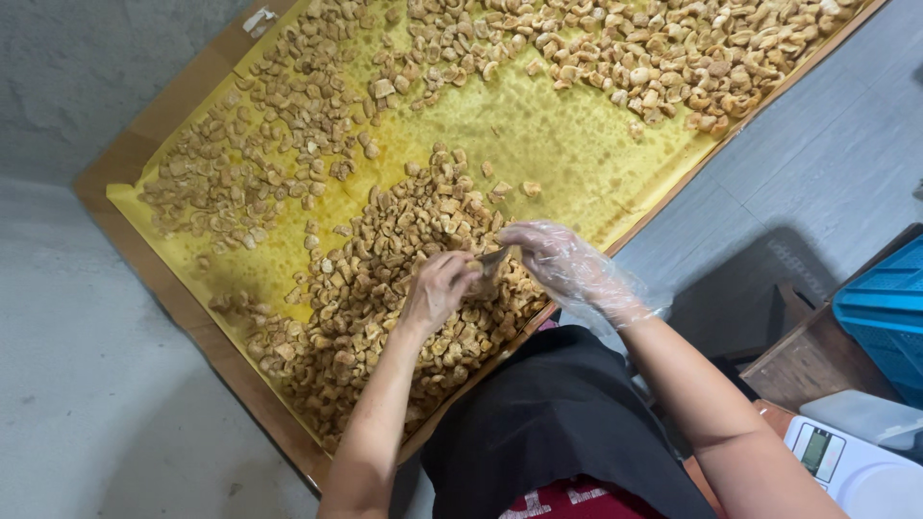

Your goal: The person scoops dried fruit pieces from a large yellow tray into clear plastic bags, weighs each bag on a digital scale, and places the sealed bags into a blue basket. The process repeats continuously with consistent hand movements and tool use.

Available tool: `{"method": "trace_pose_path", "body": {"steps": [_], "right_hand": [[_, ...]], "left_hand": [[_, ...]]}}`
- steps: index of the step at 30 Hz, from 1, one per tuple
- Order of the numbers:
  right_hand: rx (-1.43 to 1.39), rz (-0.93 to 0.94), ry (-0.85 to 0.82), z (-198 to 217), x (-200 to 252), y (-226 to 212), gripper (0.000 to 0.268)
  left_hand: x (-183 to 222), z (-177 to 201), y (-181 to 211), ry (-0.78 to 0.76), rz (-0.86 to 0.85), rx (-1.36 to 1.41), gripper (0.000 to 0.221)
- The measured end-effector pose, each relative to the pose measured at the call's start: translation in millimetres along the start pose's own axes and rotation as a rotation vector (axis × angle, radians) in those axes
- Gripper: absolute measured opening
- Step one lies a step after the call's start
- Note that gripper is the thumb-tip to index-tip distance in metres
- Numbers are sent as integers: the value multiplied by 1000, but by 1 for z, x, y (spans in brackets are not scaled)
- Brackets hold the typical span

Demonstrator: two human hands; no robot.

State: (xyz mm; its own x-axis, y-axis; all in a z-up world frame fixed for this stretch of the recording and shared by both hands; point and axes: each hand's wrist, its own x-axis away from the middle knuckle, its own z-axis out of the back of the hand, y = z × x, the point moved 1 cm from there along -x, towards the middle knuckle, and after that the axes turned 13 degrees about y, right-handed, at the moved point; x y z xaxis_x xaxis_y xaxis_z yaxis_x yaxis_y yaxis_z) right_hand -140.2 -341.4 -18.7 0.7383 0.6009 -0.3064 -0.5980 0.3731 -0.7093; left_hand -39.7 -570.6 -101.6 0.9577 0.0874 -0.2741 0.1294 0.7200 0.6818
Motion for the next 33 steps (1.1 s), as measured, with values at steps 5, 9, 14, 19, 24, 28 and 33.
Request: {"method": "trace_pose_path", "body": {"steps": [5,9,14,19,24,28,33], "right_hand": [[-149,-402,28,5,28,41,31],[-250,-773,-198,-7,46,66,59],[-1388,-1132,66,-34,67,32,74],[-1666,-1115,311,-29,33,-9,61],[-1497,-879,303,-16,11,-23,52],[-1508,-858,196,-27,13,-18,48],[-1505,-833,206,-54,11,0,44]], "left_hand": [[-39,31,-4,-114,305,-106,31],[-85,92,15,118,133,157,30],[-128,145,71,233,-48,216,32],[-129,174,135,160,-178,124,33],[-128,216,165,-226,-193,264,32],[-126,242,179,-476,-110,4,44],[-126,246,194,-471,-145,-205,42]]}}
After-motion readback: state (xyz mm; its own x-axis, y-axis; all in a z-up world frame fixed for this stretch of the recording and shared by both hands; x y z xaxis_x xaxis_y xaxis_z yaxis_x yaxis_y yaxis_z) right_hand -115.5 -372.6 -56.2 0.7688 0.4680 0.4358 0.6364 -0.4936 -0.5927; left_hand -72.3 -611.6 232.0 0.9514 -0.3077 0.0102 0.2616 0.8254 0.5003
